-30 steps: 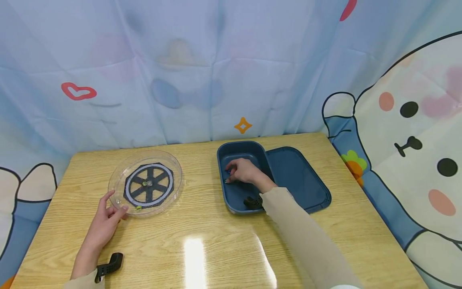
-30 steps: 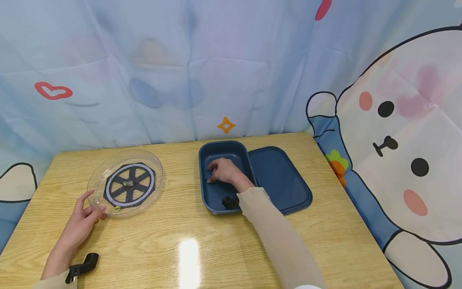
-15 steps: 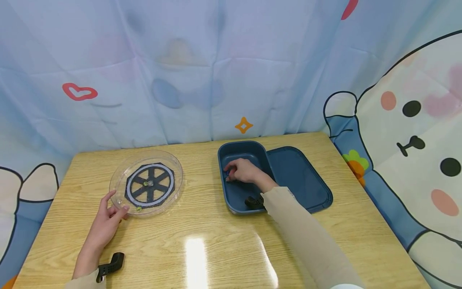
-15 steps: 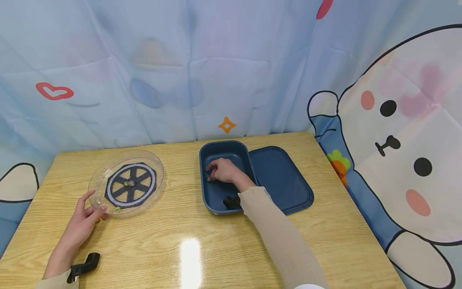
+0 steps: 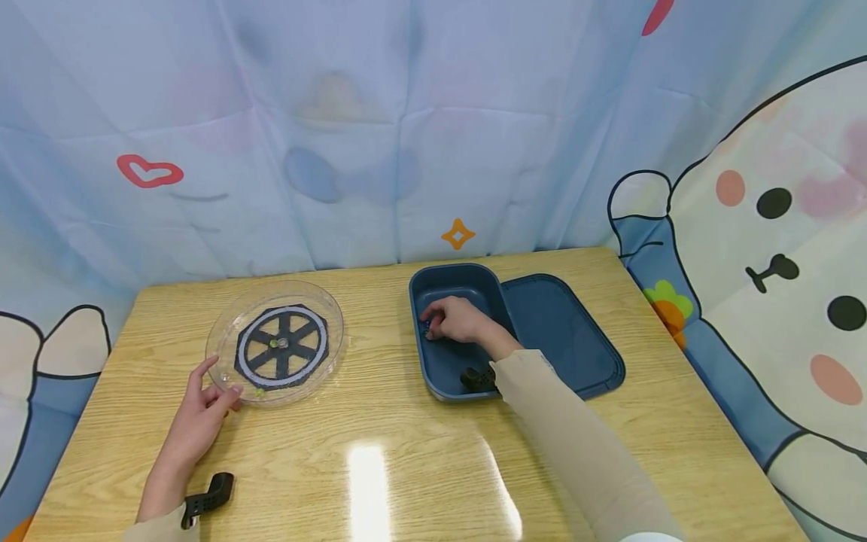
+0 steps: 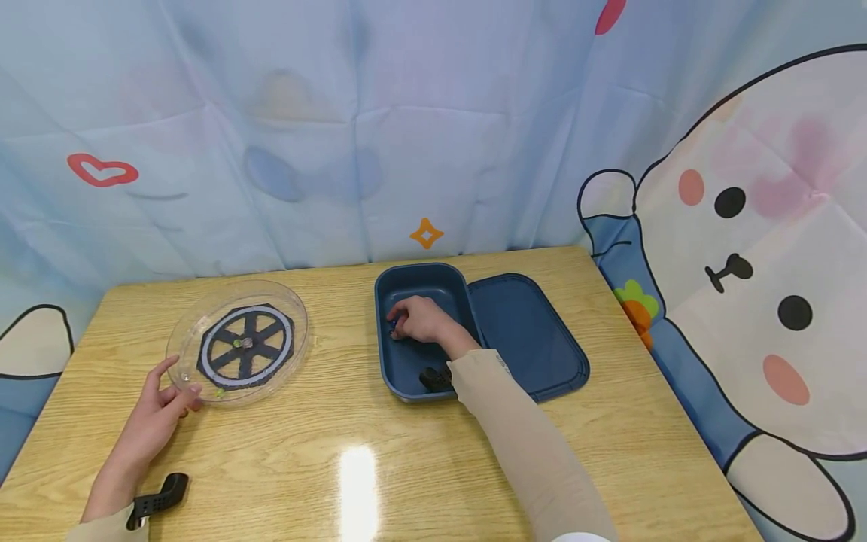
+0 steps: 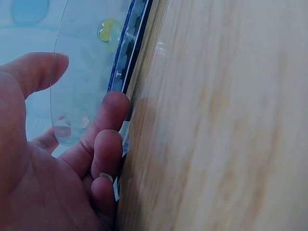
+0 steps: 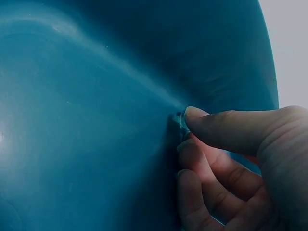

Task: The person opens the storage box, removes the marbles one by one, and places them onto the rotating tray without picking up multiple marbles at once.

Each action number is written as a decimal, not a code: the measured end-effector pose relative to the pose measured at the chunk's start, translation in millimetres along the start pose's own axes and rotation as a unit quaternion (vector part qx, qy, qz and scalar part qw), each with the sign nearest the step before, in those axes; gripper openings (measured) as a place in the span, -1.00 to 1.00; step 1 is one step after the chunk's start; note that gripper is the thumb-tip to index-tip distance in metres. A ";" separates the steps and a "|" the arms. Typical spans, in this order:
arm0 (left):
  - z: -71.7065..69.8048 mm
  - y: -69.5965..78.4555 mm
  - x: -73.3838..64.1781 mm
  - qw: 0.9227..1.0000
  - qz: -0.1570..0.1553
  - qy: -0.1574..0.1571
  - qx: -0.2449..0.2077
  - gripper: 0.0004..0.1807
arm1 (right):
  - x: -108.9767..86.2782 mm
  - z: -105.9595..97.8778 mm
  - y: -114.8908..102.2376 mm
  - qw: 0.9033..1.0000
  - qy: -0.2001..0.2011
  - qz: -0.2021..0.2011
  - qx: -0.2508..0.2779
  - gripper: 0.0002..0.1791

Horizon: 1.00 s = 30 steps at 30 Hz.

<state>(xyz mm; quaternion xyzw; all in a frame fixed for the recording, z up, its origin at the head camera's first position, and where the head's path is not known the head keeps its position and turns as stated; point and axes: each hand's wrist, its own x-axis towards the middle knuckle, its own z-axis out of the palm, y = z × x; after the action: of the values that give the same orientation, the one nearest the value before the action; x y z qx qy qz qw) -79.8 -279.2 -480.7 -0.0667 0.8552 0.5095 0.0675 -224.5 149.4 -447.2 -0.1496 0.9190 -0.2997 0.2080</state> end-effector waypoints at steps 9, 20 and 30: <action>-0.4 1.1 -0.8 1.000 -0.006 -0.001 0.002 -0.15 | -0.3 -0.6 0.5 1.000 0.003 0.004 0.007 -0.70; -0.8 3.7 -1.5 1.000 0.001 0.002 0.000 -0.17 | 2.0 -3.7 3.2 1.000 0.022 0.011 0.002 -0.77; -0.5 3.9 -1.8 1.000 0.003 0.002 0.001 -0.17 | 2.9 -2.8 4.0 0.999 0.034 0.014 -0.006 -0.82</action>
<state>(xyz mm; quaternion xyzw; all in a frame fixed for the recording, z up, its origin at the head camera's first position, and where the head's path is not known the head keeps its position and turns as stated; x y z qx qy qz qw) -78.7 -277.7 -476.8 -0.0656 0.8562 0.5085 0.0641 -229.0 152.7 -448.5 -0.1274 0.9292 -0.2965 0.1799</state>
